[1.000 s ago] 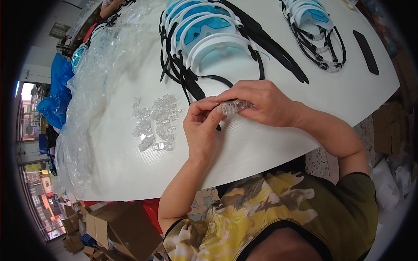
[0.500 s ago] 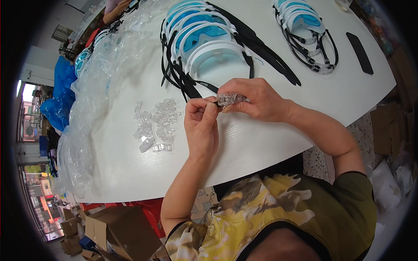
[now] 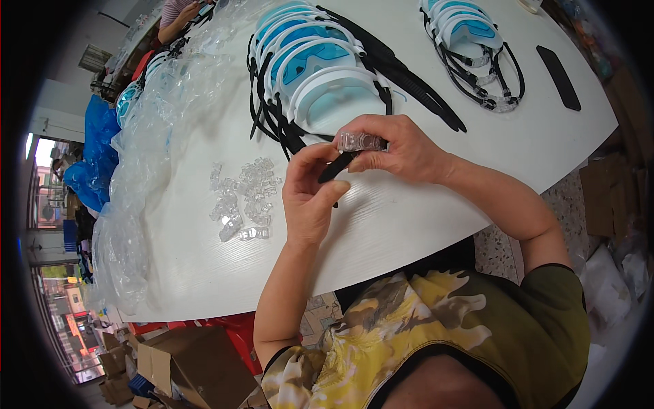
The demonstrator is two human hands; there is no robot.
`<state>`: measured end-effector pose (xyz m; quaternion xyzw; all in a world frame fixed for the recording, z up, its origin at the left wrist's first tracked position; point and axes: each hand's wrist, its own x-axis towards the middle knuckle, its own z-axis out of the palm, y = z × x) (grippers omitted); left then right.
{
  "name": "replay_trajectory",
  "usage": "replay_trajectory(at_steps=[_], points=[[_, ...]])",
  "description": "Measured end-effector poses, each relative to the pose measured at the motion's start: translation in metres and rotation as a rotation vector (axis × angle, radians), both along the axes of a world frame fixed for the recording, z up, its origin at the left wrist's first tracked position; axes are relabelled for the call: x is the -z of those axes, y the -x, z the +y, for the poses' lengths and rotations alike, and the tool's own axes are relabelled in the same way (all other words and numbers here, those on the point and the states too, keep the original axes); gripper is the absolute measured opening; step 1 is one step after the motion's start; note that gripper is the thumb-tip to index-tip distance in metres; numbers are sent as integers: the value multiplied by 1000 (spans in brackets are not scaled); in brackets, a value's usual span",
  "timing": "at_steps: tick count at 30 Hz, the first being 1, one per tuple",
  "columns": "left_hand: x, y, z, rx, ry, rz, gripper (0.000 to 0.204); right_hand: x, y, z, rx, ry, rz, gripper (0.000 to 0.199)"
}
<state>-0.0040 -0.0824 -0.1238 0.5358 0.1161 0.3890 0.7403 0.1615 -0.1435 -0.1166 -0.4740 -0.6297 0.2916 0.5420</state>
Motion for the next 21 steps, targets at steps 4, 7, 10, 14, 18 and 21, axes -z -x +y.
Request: replay_trajectory(at_steps=[4,7,10,14,18,21], points=[[-2,2,11,-105,-356,105,27,2,-1,5,-27,-137,-122,36],[-21,6,19,-256,-662,127,19,-4,-7,2,-17,-199,-162,37],[-49,13,28,-329,-1047,251,10,-17,-17,-9,-144,130,79,29],[-39,6,21,-299,-1025,394,9,-17,-19,-8,-84,-43,42,24],[-18,1,12,-197,-741,426,12,-21,-22,-9,-117,138,75,20],[-15,0,9,-107,-446,421,12,-21,-23,-10,-189,202,40,18]])
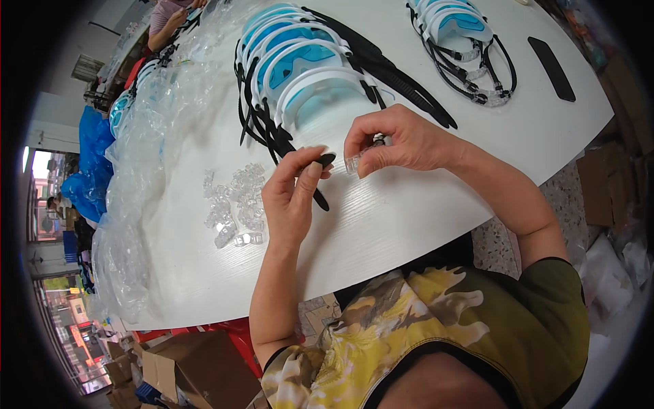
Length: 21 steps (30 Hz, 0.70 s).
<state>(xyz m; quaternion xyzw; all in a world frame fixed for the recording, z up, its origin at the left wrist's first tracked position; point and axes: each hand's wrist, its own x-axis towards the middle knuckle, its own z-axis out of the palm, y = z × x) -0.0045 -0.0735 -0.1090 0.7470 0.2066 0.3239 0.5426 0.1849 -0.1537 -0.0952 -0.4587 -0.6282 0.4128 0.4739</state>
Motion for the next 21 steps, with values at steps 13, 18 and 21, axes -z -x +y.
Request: replay_trajectory(at_steps=[13,18,21], points=[[13,4,11,84,266,-116,12,9,7,5,111,-60,238,16],[16,3,11,109,278,-95,11,11,7,4,12,-54,151,16],[12,1,9,120,192,-62,11,10,9,2,-18,-31,198,15]])
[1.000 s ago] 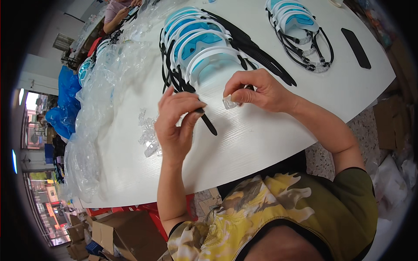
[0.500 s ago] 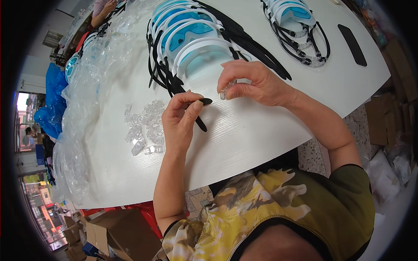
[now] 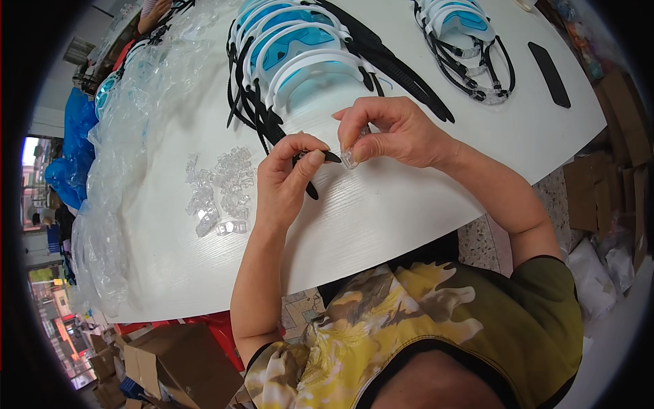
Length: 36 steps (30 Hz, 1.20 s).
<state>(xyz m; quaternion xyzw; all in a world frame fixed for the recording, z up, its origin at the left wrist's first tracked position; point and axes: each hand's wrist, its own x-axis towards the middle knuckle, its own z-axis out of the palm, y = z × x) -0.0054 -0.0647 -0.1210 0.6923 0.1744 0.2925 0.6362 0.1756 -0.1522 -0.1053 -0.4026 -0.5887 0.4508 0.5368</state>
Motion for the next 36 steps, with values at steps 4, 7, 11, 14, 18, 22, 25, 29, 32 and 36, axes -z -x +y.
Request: replay_trajectory(at_steps=[4,7,11,14,18,22,25,29,32,36], points=[[-2,-2,-3,33,-30,-13,11,4,2,3,-9,38,8,14],[-1,-5,-7,67,67,-26,11,6,2,4,-13,50,8,14],[0,-5,-10,9,45,-17,12,7,0,5,-3,58,24,17],[3,-5,-8,-3,87,-3,13,6,0,4,-1,71,74,17],[4,-6,-7,-5,115,-25,14,5,0,4,5,89,90,17],[4,-6,-8,-22,103,-15,14,5,0,3,2,76,88,20],[4,-7,-9,-12,107,-30,14,5,0,3,4,66,71,20],[3,-7,-13,-24,53,-26,14,5,1,4,6,76,69,21],[3,-7,-13,-15,53,-12,13,5,0,4,5,76,63,20],[5,-7,-14,-19,3,-23,13,3,0,3,20,69,13,18]])
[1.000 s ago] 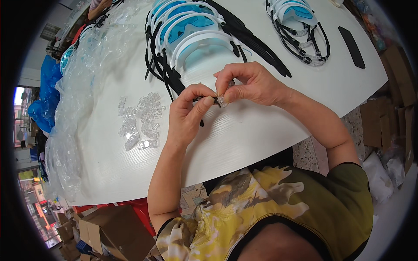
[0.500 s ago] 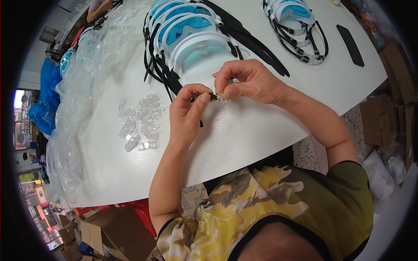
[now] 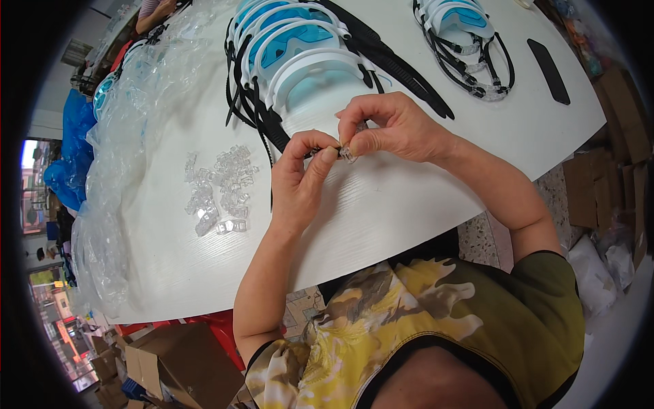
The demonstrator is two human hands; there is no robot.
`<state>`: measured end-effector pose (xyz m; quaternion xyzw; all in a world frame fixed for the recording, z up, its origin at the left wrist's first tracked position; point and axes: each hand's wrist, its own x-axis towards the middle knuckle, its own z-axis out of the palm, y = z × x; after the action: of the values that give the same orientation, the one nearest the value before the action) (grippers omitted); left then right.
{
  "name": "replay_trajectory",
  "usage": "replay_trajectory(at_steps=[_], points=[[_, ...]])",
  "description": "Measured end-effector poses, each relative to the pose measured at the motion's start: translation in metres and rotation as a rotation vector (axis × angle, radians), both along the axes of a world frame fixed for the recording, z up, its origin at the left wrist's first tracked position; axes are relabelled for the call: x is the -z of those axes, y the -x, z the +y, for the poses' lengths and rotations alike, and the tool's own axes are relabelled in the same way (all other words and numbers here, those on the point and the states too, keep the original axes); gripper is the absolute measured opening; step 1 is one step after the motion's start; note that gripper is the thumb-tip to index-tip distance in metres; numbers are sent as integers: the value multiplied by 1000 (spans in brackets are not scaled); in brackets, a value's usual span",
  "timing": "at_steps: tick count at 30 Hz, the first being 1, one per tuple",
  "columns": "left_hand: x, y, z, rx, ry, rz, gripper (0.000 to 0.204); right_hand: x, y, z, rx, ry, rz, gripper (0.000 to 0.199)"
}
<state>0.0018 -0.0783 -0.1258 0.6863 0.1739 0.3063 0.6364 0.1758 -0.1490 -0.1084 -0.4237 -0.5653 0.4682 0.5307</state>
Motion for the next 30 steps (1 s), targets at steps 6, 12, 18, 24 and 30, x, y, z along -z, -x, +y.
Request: replay_trajectory(at_steps=[6,12,18,24,30], points=[[1,-3,-6,-111,-52,-70,14,1,-1,0,4,-10,16,19],[2,0,-1,-51,-89,-26,8,-2,0,-1,-20,43,84,19],[-3,-1,-7,29,36,-23,10,2,-1,0,-44,14,73,17],[-4,0,-10,26,81,-14,12,1,-1,0,-26,-3,2,16],[1,-6,-14,-83,8,-138,14,-1,-2,1,-35,54,84,19]])
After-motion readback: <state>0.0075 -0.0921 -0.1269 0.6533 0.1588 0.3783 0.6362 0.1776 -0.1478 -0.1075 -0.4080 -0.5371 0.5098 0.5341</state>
